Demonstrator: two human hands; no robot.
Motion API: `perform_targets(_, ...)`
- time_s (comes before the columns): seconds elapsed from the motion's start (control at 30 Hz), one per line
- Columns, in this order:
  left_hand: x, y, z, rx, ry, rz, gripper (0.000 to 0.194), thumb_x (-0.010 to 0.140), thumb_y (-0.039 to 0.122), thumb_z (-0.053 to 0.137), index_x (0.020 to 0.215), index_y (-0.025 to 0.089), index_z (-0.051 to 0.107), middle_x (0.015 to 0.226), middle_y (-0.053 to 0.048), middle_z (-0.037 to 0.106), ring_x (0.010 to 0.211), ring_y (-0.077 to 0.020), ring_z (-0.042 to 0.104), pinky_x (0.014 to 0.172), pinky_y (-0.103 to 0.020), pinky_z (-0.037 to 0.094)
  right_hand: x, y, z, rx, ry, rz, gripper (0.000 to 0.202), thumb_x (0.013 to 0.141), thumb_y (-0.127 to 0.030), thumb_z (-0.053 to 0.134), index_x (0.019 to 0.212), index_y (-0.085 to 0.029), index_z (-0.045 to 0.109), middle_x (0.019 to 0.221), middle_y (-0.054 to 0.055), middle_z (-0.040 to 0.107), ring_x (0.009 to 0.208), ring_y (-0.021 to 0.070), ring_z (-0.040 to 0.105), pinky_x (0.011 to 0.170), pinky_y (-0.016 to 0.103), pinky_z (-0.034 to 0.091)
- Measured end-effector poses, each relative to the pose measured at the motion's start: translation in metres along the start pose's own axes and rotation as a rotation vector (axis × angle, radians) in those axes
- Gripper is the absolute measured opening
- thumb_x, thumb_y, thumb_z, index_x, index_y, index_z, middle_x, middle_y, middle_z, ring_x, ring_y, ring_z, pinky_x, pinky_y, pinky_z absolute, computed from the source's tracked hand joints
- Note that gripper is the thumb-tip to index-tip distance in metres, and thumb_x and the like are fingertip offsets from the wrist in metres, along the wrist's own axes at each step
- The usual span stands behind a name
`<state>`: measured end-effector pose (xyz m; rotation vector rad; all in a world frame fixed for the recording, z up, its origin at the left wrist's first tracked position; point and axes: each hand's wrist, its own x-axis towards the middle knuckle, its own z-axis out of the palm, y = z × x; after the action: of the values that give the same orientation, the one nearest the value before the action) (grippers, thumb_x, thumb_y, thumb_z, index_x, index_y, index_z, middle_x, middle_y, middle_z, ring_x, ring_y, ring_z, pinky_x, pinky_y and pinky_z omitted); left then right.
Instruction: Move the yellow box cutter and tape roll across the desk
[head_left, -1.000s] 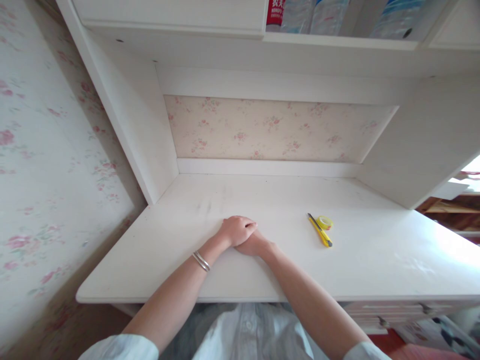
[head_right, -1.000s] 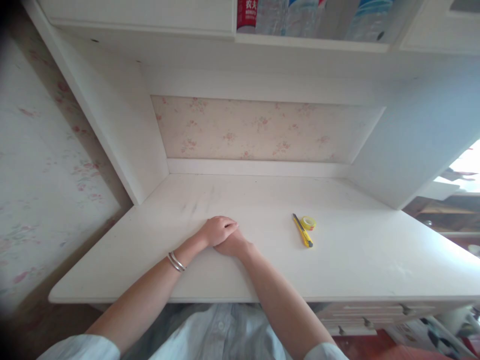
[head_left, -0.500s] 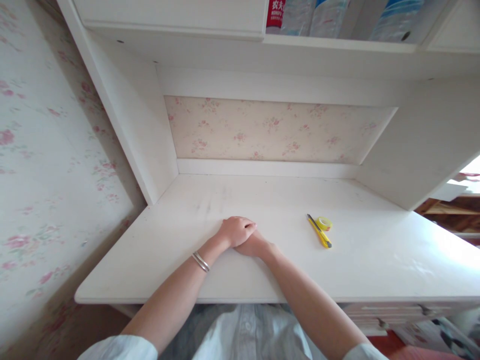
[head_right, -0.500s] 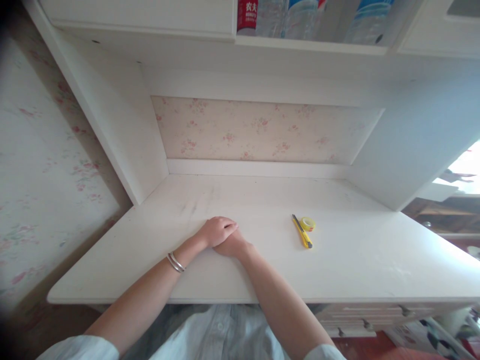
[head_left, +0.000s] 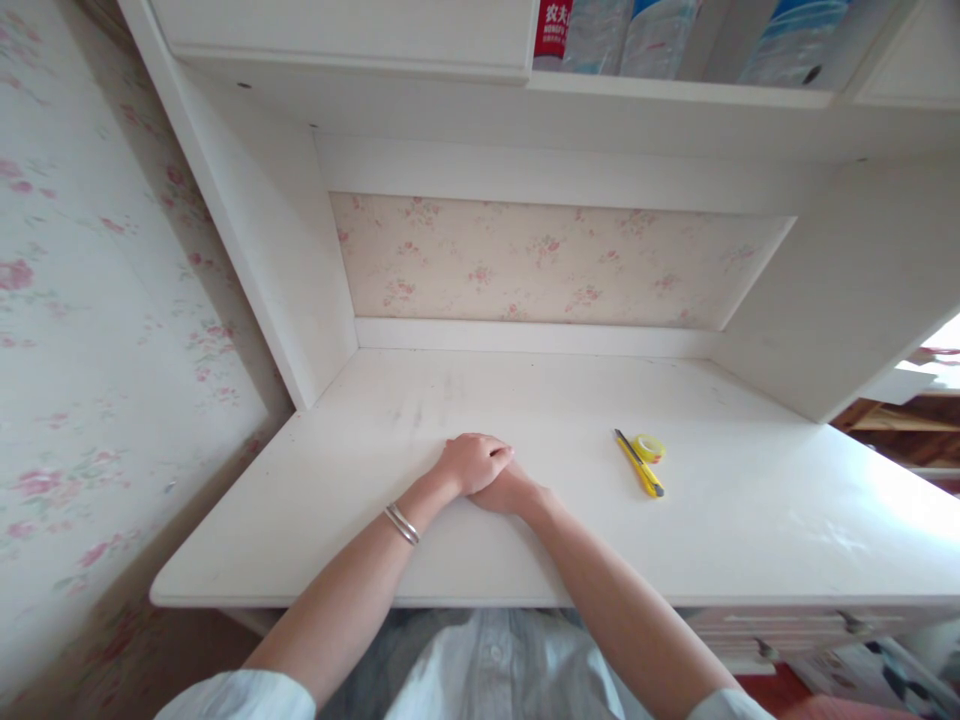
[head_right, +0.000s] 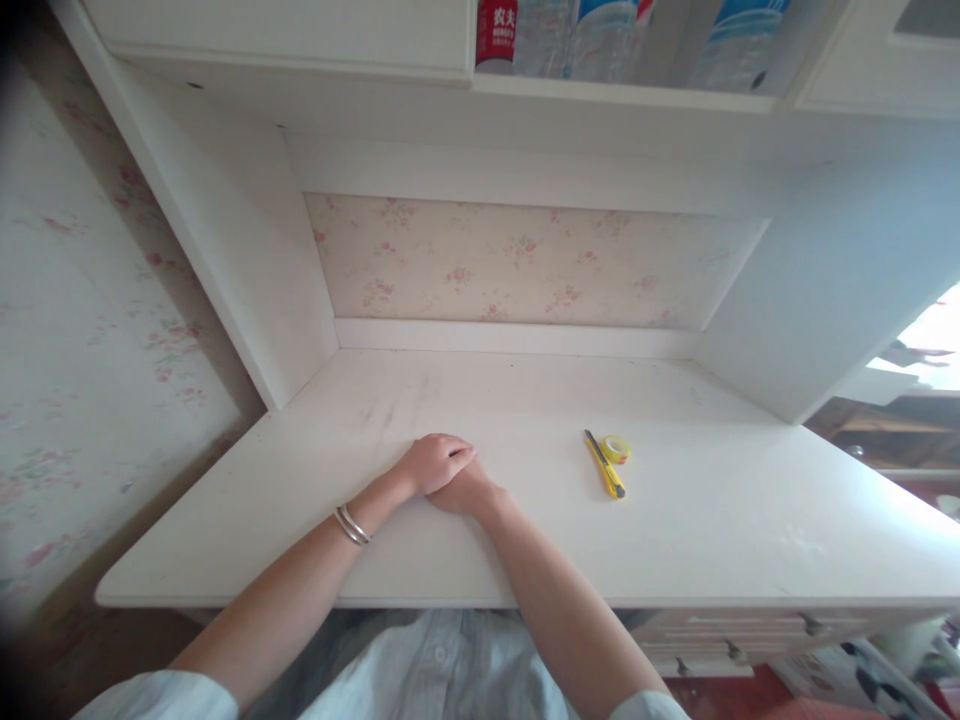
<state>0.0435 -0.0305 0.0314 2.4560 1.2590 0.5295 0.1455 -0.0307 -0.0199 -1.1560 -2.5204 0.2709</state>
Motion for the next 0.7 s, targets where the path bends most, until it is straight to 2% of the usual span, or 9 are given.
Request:
perform_targets(0.3, 0.003, -0.007, 0.007, 0.005, 0.030, 0.047, 0.039, 0.089, 0.039, 0.031, 0.089, 0.024, 0.067, 0.101, 0.000, 0.066, 0.094, -0.0163, 0.058, 0.083, -0.024, 0.039, 0.003, 0.005, 0.008, -0.073, 0.002, -0.004, 0.052, 0.085, -0.029, 0.039, 0.136, -0.021, 0.031, 0.140, 0.006, 0.034, 0.126, 0.0224, 0.031, 0.106, 0.038, 0.023)
perform_targets(0.7, 0.003, -0.010, 0.010, -0.004, 0.039, 0.068, 0.038, 0.089, 0.039, 0.031, 0.092, 0.025, 0.067, 0.102, 0.001, 0.066, 0.096, -0.0161, 0.057, 0.084, -0.025, 0.039, 0.004, 0.009, 0.016, -0.083, 0.032, 0.009, 0.051, 0.085, -0.028, 0.042, 0.135, -0.021, 0.033, 0.139, 0.009, 0.034, 0.125, 0.0248, 0.034, 0.105, 0.041, 0.025)
